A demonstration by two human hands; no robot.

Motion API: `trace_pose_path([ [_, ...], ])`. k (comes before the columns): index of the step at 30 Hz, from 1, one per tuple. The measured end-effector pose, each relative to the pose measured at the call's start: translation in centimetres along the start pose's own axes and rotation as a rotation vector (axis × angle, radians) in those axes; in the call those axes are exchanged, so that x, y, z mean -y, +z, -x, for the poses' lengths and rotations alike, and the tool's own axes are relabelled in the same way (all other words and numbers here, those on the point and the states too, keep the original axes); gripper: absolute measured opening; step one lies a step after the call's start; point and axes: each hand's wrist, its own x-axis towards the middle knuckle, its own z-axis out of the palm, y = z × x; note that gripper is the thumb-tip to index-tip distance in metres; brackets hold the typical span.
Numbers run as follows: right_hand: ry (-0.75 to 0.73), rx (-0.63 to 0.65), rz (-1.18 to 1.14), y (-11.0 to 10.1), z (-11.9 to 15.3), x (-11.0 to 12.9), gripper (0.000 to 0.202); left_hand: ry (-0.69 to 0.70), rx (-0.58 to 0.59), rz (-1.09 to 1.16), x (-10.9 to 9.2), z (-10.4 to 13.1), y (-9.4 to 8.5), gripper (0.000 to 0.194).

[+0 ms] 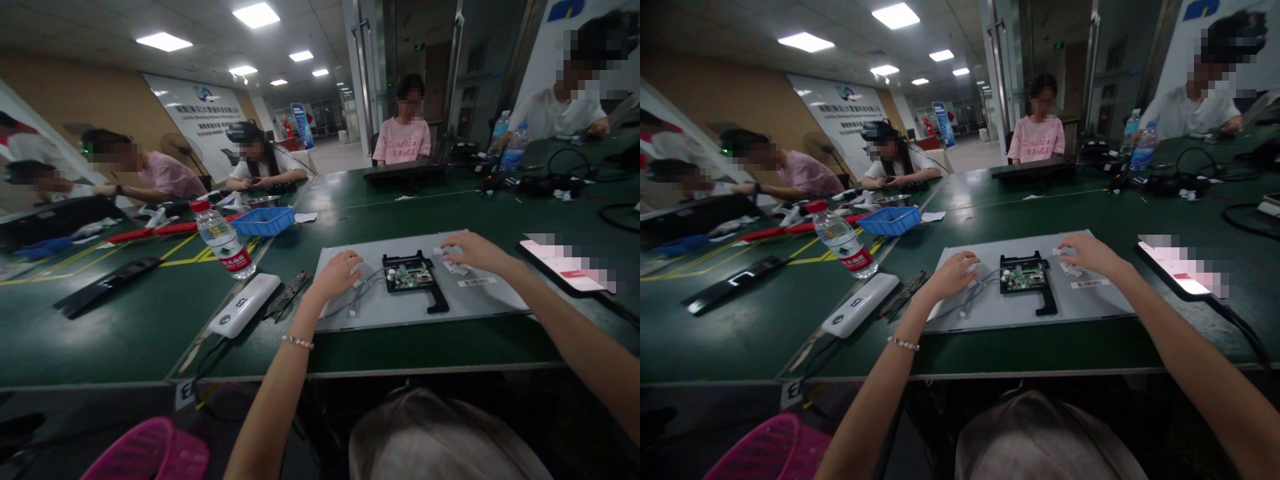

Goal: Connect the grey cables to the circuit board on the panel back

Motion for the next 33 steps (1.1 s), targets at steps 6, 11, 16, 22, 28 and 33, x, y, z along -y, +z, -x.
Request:
trace_pose_path([
  [6,-0.067,-0.003,0.259,1.0,-1.0,1.0,0.029,0.011,0.010,-0.017,0.0,0.0,0.0,0.030],
  [11,-0.097,-0.040,0.374,1.4,-1.1,1.0,0.026,0.028,0.004,-0.036,0.1,-0.1,0.2,0.030],
  [16,-0.114,-0.115,0.358,0.8,-1.6,2.5,0.025,0.038,0.008,-0.039,0.1,0.0,0.2,0.030],
  [22,-0.196,-0.120,0.294,0.3,-3.9,6.5,0.022,0.034,0.010,-0.043,0.1,0.1,0.2,0.030],
  [28,-0.224,-0.082,0.272,1.8,-6.3,9.1,0.022,0.042,0.015,-0.049,0.2,0.0,0.2,0.030],
  [33,-0.219,-0.016,0.310,3.2,-7.7,10.2,0.022,0.039,0.017,-0.053,0.2,0.1,0.3,0.030],
])
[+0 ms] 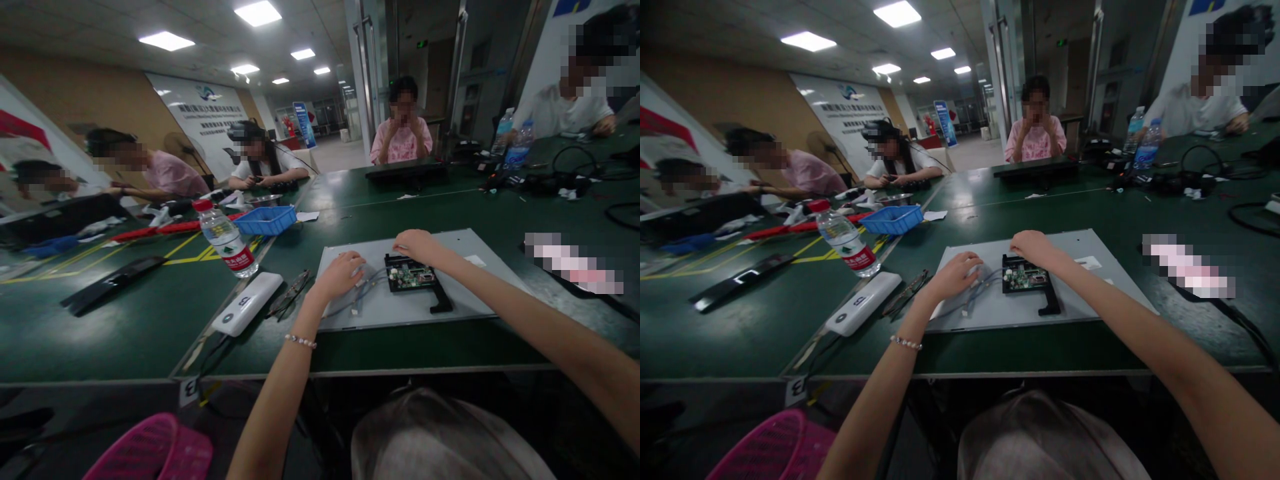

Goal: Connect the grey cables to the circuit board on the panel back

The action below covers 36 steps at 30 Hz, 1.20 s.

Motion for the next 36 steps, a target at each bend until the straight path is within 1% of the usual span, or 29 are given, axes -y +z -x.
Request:
trace_pose_path([
  [3,-0.011,0.064,-0.005,0.6,-0.2,0.2,0.022,-0.007,0.002,0.002,-0.1,0.0,-0.1,0.029],
  [5,-0.025,0.074,-0.016,0.8,0.0,0.0,0.023,-0.005,0.008,0.002,-0.2,0.0,-0.2,0.029],
  [9,-0.050,0.069,-0.042,0.8,0.3,-0.3,0.023,-0.008,0.022,0.004,-0.4,0.0,-0.3,0.029],
  [17,-0.011,0.049,-0.097,0.6,0.3,0.1,0.024,-0.006,0.031,-0.003,-0.3,0.1,-0.2,0.029],
  [20,0.017,0.031,-0.121,0.2,0.3,-0.2,0.024,-0.010,0.039,-0.002,-0.3,0.1,-0.3,0.030],
  [24,0.070,0.008,-0.170,-0.8,0.9,-1.2,0.024,-0.004,0.035,0.005,-0.3,0.1,-0.4,0.030],
  [27,0.102,-0.010,-0.238,-1.7,2.4,-2.5,0.026,-0.005,0.035,0.008,-0.4,0.2,-0.4,0.029],
  [30,0.151,0.040,-0.299,-2.2,5.0,-4.3,0.027,-0.001,0.035,0.004,-0.5,0.1,-0.3,0.029],
  [33,0.258,0.092,-0.351,-2.1,8.0,-6.5,0.030,0.011,0.031,-0.002,-0.5,0.0,-0.2,0.027],
  [36,0.353,0.101,-0.376,-1.4,10.6,-8.3,0.035,0.023,0.032,-0.005,-0.5,-0.1,-0.1,0.026],
])
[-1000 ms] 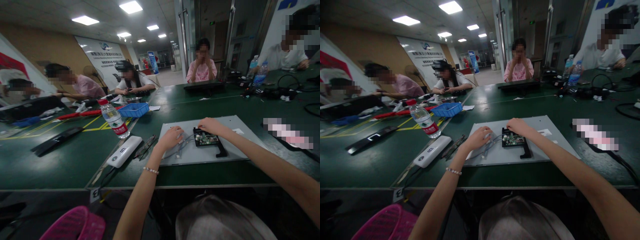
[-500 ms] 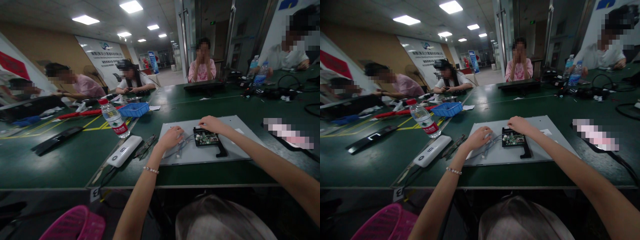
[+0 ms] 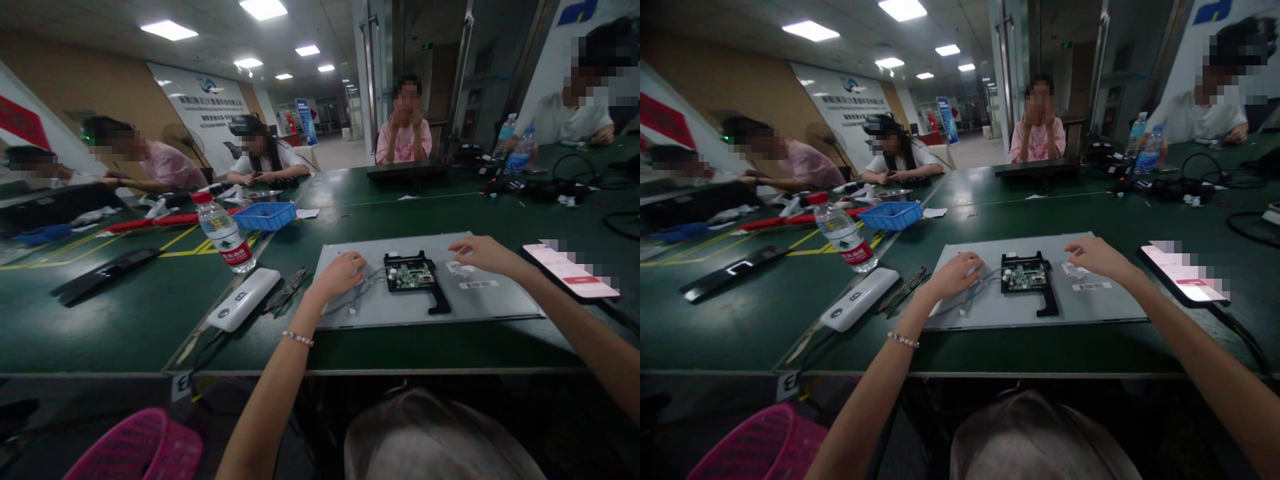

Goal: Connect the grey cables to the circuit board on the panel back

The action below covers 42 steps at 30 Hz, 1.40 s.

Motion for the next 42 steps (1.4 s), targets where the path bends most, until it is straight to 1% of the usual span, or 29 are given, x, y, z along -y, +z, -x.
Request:
trace_pose_path([
  [2,0.044,-0.012,-0.009,0.3,0.9,-1.2,0.038,0.000,0.005,0.001,0.0,-0.1,0.1,0.027],
  [5,0.067,-0.009,-0.015,0.7,1.8,-1.8,0.037,-0.009,0.014,0.001,0.0,-0.1,0.1,0.028],
  [10,0.055,0.037,-0.078,0.8,2.4,-1.1,0.028,-0.006,0.019,0.010,-0.1,-0.2,0.1,0.028],
  [14,0.056,0.049,-0.126,0.8,2.5,-0.6,0.020,-0.009,0.011,0.021,0.0,-0.2,0.1,0.028],
  [19,0.050,0.028,-0.180,0.8,2.4,-0.5,0.020,-0.004,0.014,0.029,0.0,-0.3,0.2,0.028],
  [22,-0.012,0.022,-0.284,0.9,2.2,0.4,0.021,0.001,0.008,0.028,0.1,-0.3,0.3,0.028],
  [26,-0.078,0.067,-0.404,1.4,2.1,2.4,0.022,0.002,-0.002,0.019,0.2,-0.3,0.4,0.029],
  [30,-0.119,0.067,-0.383,2.0,1.9,3.5,0.021,-0.003,0.004,0.024,0.2,-0.3,0.4,0.029],
  [33,-0.130,0.034,-0.367,2.4,1.8,3.5,0.022,-0.003,0.005,0.029,0.1,-0.3,0.4,0.030],
  [36,-0.127,0.028,-0.367,2.7,1.7,3.5,0.025,-0.008,0.009,0.027,0.1,-0.3,0.4,0.030],
  [39,-0.127,0.030,-0.370,2.8,1.9,3.9,0.030,-0.007,0.010,0.022,0.1,-0.3,0.3,0.030],
  [42,-0.131,0.003,-0.392,2.6,2.3,4.5,0.033,0.002,0.006,0.022,0.1,-0.3,0.3,0.029],
])
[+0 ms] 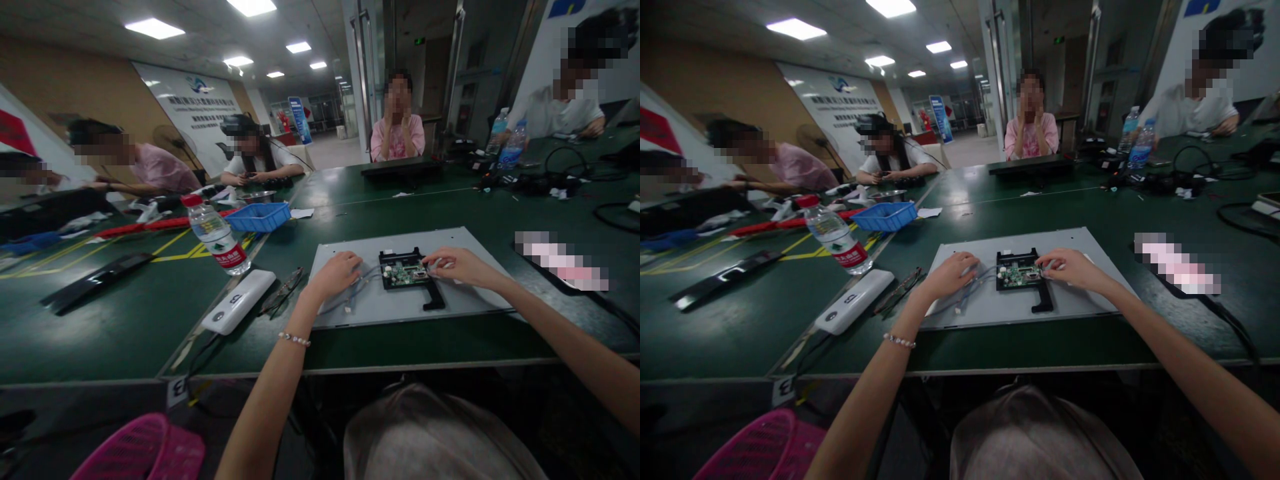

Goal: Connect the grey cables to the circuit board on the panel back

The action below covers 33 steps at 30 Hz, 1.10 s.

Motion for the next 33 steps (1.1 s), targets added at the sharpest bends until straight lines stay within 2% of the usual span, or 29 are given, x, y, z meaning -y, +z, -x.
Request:
trace_pose_path([
  [7,0.008,-0.046,-0.052,-0.7,0.6,-0.2,0.037,-0.011,0.009,-0.006,0.0,0.0,-0.1,0.031],
  [13,0.050,-0.073,-0.015,-0.7,1.1,0.1,0.038,-0.125,-0.088,-0.039,0.7,0.7,-0.5,0.048],
  [16,0.023,-0.065,0.020,-0.6,1.3,0.5,0.040,-0.168,-0.050,-0.059,1.3,1.0,-0.6,0.041],
  [21,-0.049,-0.066,0.075,-0.2,1.3,0.4,0.037,-0.153,0.019,0.001,1.6,0.9,-0.5,0.033],
  [24,-0.038,-0.067,0.081,-0.2,1.4,0.4,0.037,-0.138,-0.036,0.093,1.4,0.6,-0.7,0.030],
  [29,-0.010,-0.088,0.032,-0.2,1.6,0.9,0.041,-0.172,-0.332,0.481,0.7,0.2,-2.0,0.020],
  [31,-0.014,-0.089,0.033,-0.1,1.5,0.9,0.042,-0.200,-0.358,0.669,0.4,0.1,-2.5,0.023],
  [33,-0.017,-0.078,0.048,-0.1,1.5,0.8,0.044,-0.205,-0.299,0.789,0.3,0.1,-2.7,0.024],
])
